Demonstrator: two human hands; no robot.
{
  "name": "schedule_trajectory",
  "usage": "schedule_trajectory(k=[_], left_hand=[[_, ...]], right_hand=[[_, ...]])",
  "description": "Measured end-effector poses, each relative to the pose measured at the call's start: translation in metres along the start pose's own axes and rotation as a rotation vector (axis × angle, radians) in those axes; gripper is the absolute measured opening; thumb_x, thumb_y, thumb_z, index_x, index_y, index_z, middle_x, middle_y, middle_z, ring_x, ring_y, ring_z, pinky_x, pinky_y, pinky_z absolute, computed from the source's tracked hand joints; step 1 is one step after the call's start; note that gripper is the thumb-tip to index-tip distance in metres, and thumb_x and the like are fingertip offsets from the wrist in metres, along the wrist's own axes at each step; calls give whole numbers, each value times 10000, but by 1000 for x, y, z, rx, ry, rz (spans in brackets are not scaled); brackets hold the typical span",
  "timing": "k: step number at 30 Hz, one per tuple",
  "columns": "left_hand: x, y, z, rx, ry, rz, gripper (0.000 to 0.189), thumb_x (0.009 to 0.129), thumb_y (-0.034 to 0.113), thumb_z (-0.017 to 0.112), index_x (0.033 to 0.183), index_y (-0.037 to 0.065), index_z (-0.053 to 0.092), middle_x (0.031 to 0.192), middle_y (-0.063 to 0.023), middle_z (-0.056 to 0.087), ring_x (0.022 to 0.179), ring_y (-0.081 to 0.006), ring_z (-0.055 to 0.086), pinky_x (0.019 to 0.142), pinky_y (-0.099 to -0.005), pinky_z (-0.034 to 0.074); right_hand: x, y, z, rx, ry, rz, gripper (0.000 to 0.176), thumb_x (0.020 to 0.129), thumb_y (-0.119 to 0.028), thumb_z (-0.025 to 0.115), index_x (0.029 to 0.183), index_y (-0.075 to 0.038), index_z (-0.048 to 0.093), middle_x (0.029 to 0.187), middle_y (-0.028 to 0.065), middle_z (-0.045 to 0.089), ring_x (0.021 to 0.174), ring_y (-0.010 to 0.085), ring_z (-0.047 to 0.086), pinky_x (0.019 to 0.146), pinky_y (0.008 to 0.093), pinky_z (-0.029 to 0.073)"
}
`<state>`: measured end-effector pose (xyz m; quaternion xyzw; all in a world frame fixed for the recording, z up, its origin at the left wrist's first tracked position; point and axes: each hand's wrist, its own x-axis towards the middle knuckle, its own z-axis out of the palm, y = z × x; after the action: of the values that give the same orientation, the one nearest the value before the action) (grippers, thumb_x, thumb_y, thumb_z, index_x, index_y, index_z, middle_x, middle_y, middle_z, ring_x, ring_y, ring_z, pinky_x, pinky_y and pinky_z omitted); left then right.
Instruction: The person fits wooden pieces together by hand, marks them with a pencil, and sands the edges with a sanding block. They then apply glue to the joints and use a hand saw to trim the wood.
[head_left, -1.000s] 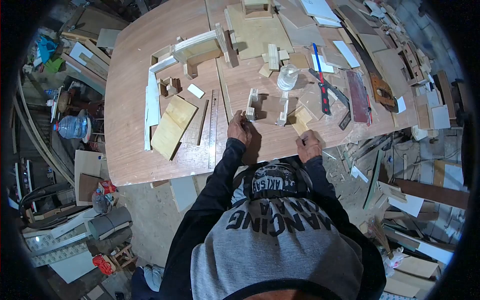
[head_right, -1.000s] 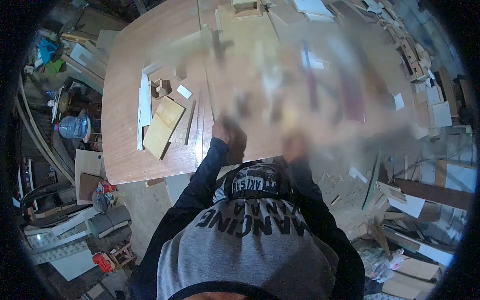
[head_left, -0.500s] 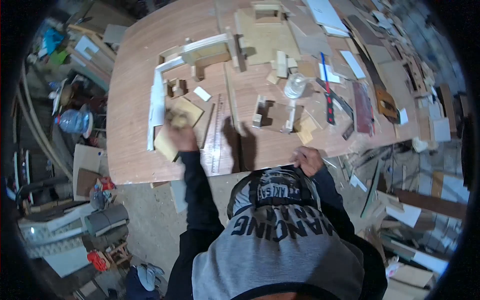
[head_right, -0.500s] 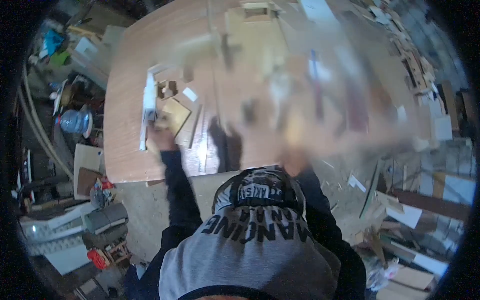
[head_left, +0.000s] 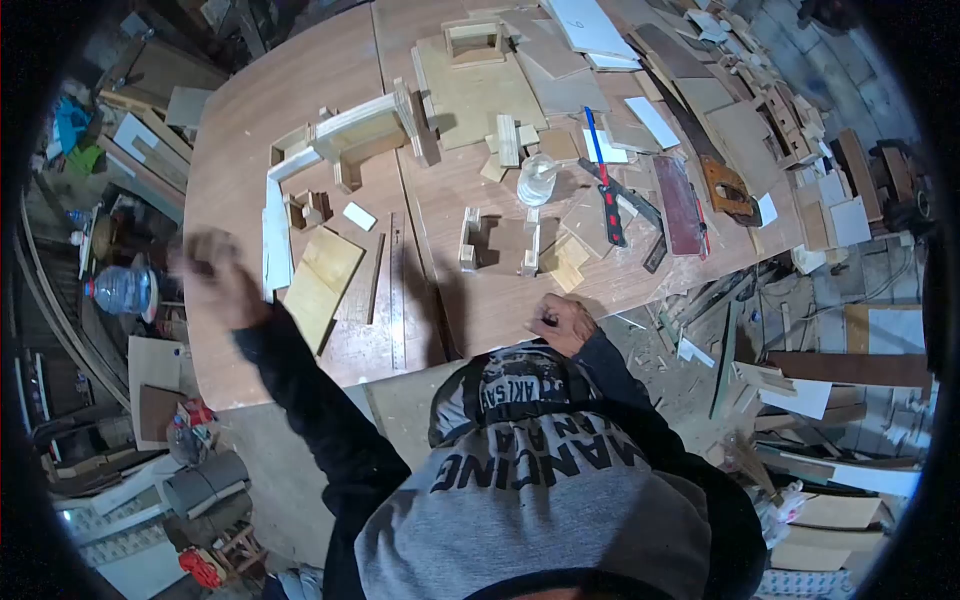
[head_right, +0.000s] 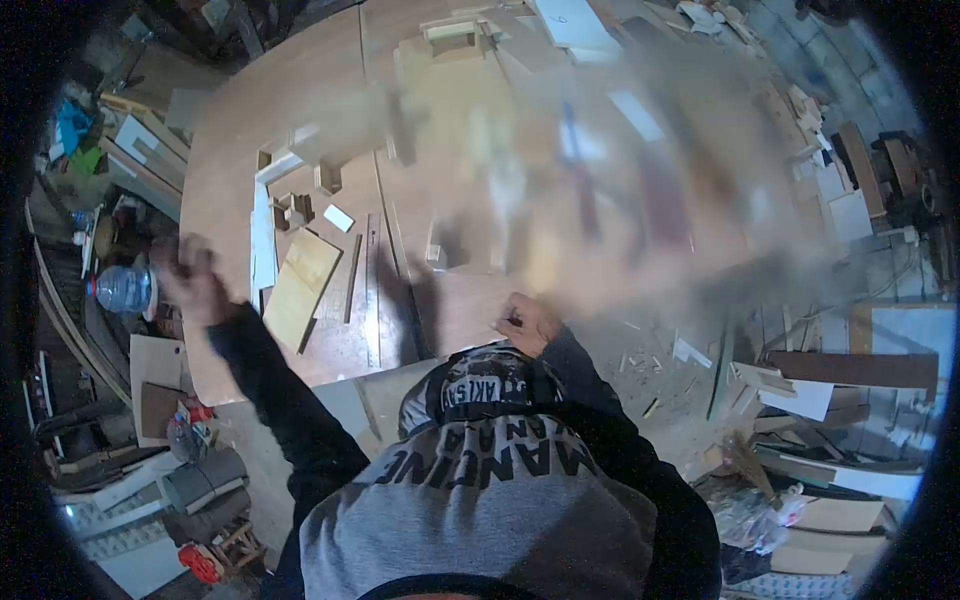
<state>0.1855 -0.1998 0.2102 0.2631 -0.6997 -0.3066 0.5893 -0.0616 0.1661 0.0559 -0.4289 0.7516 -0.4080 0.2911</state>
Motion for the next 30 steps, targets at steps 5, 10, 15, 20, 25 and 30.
schedule_trajectory(k=[5, 10, 15, 20, 25, 30], left_hand=[[-127, -150, -34, 827, -381, -389, 740, 671, 310, 726, 1215, -59, 385, 1172, -223, 468, 1082, -325, 465, 911, -391, 392], [-118, -140, -45, 947, -599, -309, 913, 585, 368, 770, 1263, -41, 315, 1260, -236, 363, 1162, -379, 354, 951, -430, 365], [-115, -204, -71, 852, -761, -255, 1039, 489, 411, 825, 1274, -23, 299, 1211, -255, 375, 1159, -401, 315, 985, -430, 321], [-106, -215, -64, 812, -801, -360, 1041, 472, 391, 840, 1273, -6, 308, 1189, -245, 394, 1138, -400, 337, 972, -434, 341], [-98, -168, -40, 1097, -747, -568, 1157, 402, 360, 873, 1355, 185, 239, 1287, -177, 347, 1175, -401, 336, 942, -496, 368], [-95, -181, -50, 1165, -728, -481, 1045, 511, 388, 830, 1335, 122, 244, 1139, -212, 469, 1031, -362, 441, 887, -484, 393]], right_hand=[[-18, 44, -2, 144, 19, 137, 75, 801, -18, 561, 755, 10, 509, 653, 96, 591, 576, 131, 584, 492, 258, 463], [-16, 46, -14, 329, 23, 333, 49, 830, 3, 487, 805, 32, 517, 681, 113, 582, 552, 147, 581, 481, 243, 475], [-13, 56, -17, 409, 60, 268, 93, 837, -8, 459, 869, 37, 533, 710, 123, 566, 581, 168, 590, 509, 256, 484], [-13, 80, -14, 274, 205, 102, 128, 824, 10, 430, 890, 16, 539, 701, 101, 555, 605, 156, 582, 523, 250, 474], [-5, 99, -13, 223, 161, 135, 164, 806, 40, 421, 923, 8, 531, 701, 100, 554, 604, 147, 578, 528, 251, 474], [8, 80, -26, 176, 90, 175, 187, 809, 33, 451, 981, 1, 516, 713, 114, 574, 592, 139, 562, 526, 245, 466]])
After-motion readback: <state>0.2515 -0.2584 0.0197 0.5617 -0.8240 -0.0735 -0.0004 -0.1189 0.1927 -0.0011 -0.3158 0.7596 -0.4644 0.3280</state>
